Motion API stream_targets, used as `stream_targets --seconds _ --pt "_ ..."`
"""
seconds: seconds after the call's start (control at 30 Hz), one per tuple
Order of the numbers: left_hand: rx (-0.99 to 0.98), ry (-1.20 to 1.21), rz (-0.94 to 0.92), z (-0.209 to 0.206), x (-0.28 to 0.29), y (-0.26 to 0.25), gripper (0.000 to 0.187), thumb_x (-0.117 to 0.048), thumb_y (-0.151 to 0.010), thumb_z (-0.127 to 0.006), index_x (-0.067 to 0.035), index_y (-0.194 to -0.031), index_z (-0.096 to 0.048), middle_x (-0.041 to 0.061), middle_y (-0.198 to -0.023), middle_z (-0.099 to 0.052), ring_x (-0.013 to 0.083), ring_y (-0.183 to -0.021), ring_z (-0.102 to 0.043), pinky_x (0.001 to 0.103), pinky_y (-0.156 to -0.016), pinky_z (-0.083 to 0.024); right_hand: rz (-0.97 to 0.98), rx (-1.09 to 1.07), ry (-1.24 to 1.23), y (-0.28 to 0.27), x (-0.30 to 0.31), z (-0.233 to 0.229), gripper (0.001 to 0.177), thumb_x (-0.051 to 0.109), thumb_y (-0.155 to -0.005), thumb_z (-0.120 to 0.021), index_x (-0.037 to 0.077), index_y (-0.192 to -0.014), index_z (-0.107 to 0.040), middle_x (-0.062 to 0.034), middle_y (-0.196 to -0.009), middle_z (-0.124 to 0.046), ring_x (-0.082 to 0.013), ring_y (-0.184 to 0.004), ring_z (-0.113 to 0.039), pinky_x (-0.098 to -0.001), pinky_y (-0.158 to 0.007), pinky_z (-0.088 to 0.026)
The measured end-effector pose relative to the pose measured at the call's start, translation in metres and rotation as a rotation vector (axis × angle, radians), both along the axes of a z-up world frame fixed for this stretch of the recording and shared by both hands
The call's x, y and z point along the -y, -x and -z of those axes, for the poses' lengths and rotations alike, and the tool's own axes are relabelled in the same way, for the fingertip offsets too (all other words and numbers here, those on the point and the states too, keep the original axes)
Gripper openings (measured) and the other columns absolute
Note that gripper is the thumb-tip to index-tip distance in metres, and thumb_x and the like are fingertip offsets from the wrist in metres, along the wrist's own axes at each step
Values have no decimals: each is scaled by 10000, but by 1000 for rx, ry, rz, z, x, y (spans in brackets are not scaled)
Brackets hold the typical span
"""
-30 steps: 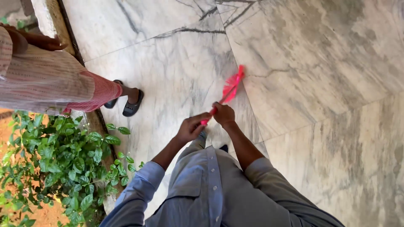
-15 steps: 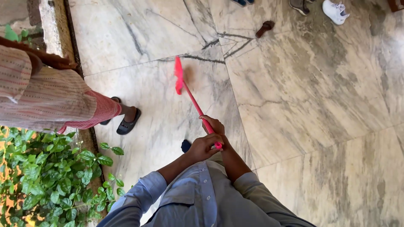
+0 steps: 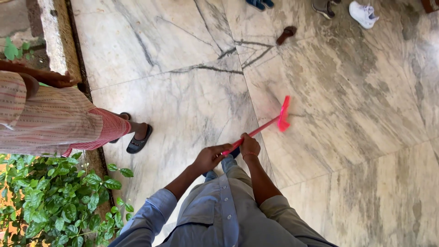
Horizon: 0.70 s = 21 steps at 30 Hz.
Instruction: Sweeping the marble floor in an entryway using a pink handheld brush.
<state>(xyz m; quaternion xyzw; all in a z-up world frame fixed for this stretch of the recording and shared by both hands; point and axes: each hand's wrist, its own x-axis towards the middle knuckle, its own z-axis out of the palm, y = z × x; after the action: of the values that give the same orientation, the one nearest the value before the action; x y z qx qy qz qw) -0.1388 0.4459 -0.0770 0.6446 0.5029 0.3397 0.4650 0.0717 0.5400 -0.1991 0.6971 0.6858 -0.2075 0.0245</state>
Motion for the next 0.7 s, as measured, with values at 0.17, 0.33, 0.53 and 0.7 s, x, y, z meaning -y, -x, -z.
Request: stream_targets --seconds 0.17,0.33,0.53,0.7 --pt "-94 -196 64 -23 -20 -20 426 -87 -885 -656 -130 -1308 -683 64 -1327 -708 289 -968 -738 368 -825 -596 65 -121 83 1 -21 26 209 265 -928 -621 313 -1114 -703 -145 -959 -758 -363 -939 -728 -461 -769 -571" --pt "-123 -311 98 -25 -24 -51 287 -145 -957 -670 -168 -1240 -713 20 -1312 -700 266 -1074 -727 371 -854 -594 -165 -269 228 15 -42 -3 202 332 -926 -601 334 -1103 -699 -50 -943 -791 -306 -903 -748 -442 -744 -557" --pt "-364 -365 223 -22 -58 -55 245 -241 -984 -654 -203 -1217 -721 -18 -1275 -685 210 -986 -717 366 -773 -582 -245 -253 221 25 -66 -26 254 366 -907 -672 365 -1160 -688 -44 -948 -767 -292 -875 -743 -439 -738 -557" --pt "-483 -459 496 -17 -107 -36 200 -290 -959 -655 -190 -1116 -727 -44 -1237 -699 191 -974 -721 393 -755 -568 -162 -240 242 1 -86 -9 233 383 -897 -679 383 -1129 -701 -23 -946 -779 -279 -894 -747 -443 -765 -553"
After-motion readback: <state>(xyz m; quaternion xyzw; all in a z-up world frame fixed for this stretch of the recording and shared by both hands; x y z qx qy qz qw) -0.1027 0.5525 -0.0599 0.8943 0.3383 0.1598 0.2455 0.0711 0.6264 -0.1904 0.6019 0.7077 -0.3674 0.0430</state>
